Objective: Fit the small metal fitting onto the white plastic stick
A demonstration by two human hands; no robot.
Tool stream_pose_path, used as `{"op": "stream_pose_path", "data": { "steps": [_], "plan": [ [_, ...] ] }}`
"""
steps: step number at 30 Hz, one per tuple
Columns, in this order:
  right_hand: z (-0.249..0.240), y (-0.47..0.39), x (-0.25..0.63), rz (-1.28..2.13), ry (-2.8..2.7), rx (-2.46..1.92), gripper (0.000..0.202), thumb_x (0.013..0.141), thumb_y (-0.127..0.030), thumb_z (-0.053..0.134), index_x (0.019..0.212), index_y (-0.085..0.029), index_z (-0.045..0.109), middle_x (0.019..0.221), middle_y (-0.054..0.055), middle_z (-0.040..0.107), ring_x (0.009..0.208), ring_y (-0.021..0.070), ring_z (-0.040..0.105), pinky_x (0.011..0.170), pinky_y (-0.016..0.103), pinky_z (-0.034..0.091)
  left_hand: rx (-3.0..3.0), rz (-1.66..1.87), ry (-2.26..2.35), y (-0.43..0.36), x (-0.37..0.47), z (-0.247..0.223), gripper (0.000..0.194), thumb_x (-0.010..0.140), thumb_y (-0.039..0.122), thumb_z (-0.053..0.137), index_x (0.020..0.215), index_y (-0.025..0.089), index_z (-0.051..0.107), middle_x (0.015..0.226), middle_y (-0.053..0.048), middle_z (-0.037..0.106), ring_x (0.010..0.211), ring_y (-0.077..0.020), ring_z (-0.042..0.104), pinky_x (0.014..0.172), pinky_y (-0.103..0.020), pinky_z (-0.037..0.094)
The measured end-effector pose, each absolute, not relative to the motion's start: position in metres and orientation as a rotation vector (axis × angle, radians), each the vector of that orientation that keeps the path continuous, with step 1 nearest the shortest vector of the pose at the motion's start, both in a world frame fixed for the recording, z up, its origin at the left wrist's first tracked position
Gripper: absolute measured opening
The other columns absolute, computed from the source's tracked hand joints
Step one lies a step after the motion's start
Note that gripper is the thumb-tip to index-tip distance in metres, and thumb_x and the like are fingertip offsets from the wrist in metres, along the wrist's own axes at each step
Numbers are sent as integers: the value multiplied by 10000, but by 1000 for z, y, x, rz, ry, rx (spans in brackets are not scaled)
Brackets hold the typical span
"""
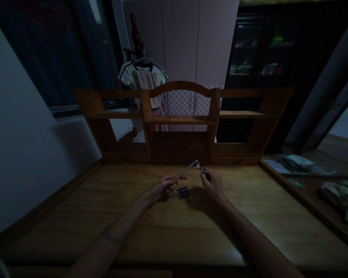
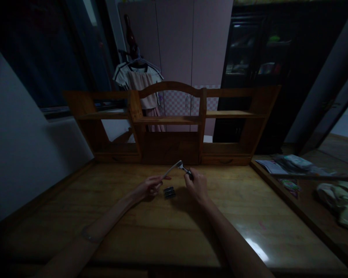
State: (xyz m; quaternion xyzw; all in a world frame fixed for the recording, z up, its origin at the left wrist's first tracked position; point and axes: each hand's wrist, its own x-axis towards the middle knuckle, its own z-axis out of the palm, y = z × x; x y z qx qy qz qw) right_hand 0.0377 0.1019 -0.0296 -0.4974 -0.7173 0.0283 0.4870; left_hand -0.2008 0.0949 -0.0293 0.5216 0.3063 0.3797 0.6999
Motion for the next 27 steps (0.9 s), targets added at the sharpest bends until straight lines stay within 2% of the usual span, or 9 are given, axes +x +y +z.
{"op": "stream_pose_path", "data": {
  "steps": [10, 27],
  "plan": [
    [-31, 103, 40, 37, -1722, -1269, 180, 831, -268, 447, 688, -179, 509, 623, 4, 535, 561, 134, 467, 539, 228, 279, 1095, 855, 672, 95, -203, -28, 343, 820, 314, 575, 1109, 131, 604, 540, 84, 239, 387, -23, 142, 375, -169, 97],
    [-29, 101, 39, 19, -1765, -1257, 170, 831, -253, 445, 679, -183, 473, 624, 2, 522, 564, 131, 462, 547, 228, 278, 1152, 784, 720, 103, -207, -36, 394, 841, 379, 540, 1151, 140, 588, 540, 87, 200, 393, -31, 110, 370, -184, 63]
  ]
}}
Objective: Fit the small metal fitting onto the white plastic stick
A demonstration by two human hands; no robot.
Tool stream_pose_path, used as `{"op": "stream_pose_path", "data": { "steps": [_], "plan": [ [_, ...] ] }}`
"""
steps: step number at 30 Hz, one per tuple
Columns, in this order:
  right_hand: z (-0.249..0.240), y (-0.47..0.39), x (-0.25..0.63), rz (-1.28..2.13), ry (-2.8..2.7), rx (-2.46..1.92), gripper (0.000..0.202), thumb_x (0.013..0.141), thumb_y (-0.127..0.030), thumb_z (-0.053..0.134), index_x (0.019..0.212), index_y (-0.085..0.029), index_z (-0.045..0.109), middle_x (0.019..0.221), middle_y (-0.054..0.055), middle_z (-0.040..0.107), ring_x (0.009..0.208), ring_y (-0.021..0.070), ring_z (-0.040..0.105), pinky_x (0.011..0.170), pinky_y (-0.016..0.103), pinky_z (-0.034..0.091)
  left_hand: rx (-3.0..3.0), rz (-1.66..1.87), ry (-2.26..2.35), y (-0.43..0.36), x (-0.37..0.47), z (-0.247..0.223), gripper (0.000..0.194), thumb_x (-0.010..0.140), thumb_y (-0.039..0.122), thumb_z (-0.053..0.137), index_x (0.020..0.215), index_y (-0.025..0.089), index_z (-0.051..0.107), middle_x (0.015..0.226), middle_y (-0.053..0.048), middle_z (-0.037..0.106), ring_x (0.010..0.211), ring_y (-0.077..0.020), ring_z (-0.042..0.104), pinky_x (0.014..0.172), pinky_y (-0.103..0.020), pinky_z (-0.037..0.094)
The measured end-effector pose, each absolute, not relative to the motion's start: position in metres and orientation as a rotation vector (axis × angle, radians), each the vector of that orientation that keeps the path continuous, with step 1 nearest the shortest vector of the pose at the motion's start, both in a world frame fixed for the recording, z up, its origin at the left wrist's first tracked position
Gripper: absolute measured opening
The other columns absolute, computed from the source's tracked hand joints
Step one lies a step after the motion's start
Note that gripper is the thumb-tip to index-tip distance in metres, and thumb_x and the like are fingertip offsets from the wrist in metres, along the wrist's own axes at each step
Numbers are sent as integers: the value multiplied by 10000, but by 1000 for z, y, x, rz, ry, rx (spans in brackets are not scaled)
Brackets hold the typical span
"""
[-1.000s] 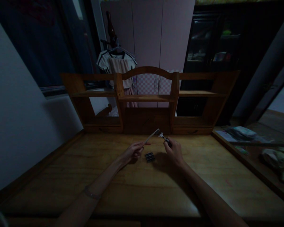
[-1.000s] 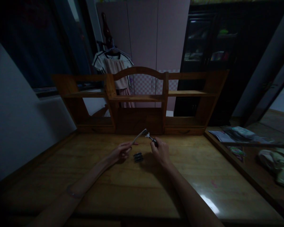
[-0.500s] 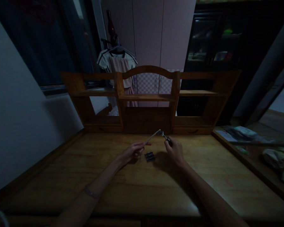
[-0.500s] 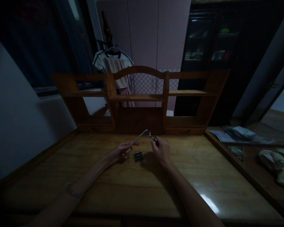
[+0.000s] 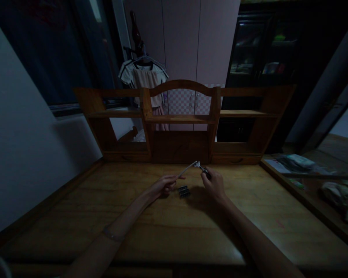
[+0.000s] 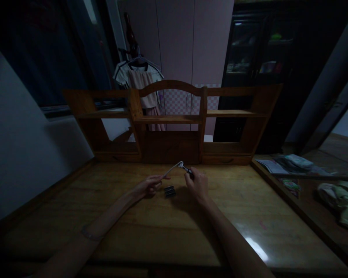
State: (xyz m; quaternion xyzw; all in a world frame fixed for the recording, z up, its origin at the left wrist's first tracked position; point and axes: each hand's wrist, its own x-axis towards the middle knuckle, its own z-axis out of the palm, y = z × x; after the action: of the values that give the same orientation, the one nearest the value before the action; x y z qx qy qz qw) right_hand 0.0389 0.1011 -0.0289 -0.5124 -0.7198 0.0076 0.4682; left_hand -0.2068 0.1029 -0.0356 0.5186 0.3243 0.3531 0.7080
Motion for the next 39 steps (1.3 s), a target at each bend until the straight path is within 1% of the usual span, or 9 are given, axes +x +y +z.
{"op": "stream_pose_path", "data": {
  "steps": [4, 9, 13, 17, 22, 27, 30, 35, 39],
  "plan": [
    [-29, 101, 39, 13, -1761, -1280, 168, 823, -254, 448, 674, -181, 476, 621, 0, 519, 557, 126, 456, 545, 226, 271, 1148, 801, 713, 103, -207, -35, 397, 827, 381, 559, 1144, 144, 587, 549, 86, 214, 392, -27, 121, 369, -179, 71],
    [-28, 100, 39, -4, -1770, -1281, 170, 820, -263, 451, 676, -176, 476, 613, -7, 515, 549, 118, 444, 538, 220, 254, 1212, 711, 762, 101, -206, -35, 407, 823, 419, 554, 1127, 152, 597, 541, 89, 218, 391, -28, 119, 369, -174, 78],
    [-27, 99, 38, -17, -1767, -1281, 171, 832, -262, 436, 694, -174, 485, 631, -4, 524, 570, 120, 460, 552, 217, 264, 1198, 787, 744, 99, -206, -32, 384, 829, 410, 545, 1116, 160, 597, 546, 88, 213, 397, -29, 115, 370, -171, 89],
    [-28, 100, 37, -30, -1781, -1319, 192, 840, -293, 443, 711, -173, 520, 652, 10, 560, 585, 130, 486, 561, 222, 272, 1181, 822, 703, 98, -206, -29, 374, 825, 397, 553, 1106, 155, 596, 548, 91, 196, 398, -26, 108, 372, -167, 104],
    [-30, 101, 38, -5, -1797, -1391, 210, 847, -322, 448, 757, -176, 569, 681, 29, 610, 593, 145, 523, 557, 226, 279, 1209, 740, 771, 105, -209, -35, 419, 830, 432, 522, 1139, 156, 582, 539, 93, 191, 399, -35, 86, 361, -169, 70],
    [-31, 103, 38, -21, -1790, -1395, 230, 848, -327, 439, 738, -170, 566, 673, 37, 611, 589, 150, 528, 557, 231, 287, 1199, 746, 797, 112, -214, -40, 444, 823, 450, 534, 1149, 152, 581, 544, 97, 174, 408, -32, 59, 371, -181, 54],
    [-33, 104, 39, -9, -1788, -1385, 244, 859, -343, 430, 770, -167, 574, 693, 46, 615, 600, 154, 531, 561, 231, 296, 1187, 734, 830, 114, -216, -42, 455, 818, 460, 538, 1145, 146, 580, 546, 98, 173, 406, -30, 62, 371, -184, 53],
    [-33, 105, 37, 88, -1785, -1351, 301, 913, -366, 351, 905, -164, 574, 698, 46, 608, 592, 153, 539, 551, 235, 302, 1156, 775, 935, 123, -216, -46, 507, 779, 502, 564, 1135, 142, 575, 535, 107, 178, 378, -18, 91, 370, -169, 61],
    [-16, 86, 15, 349, -1965, -1232, 321, 942, -377, 296, 975, -163, 533, 637, 11, 564, 520, 134, 506, 518, 225, 314, 1150, 719, 1003, 126, -208, -44, 492, 757, 517, 573, 1080, 147, 593, 510, 115, 207, 348, -11, 106, 362, -163, 70]
  ]
}}
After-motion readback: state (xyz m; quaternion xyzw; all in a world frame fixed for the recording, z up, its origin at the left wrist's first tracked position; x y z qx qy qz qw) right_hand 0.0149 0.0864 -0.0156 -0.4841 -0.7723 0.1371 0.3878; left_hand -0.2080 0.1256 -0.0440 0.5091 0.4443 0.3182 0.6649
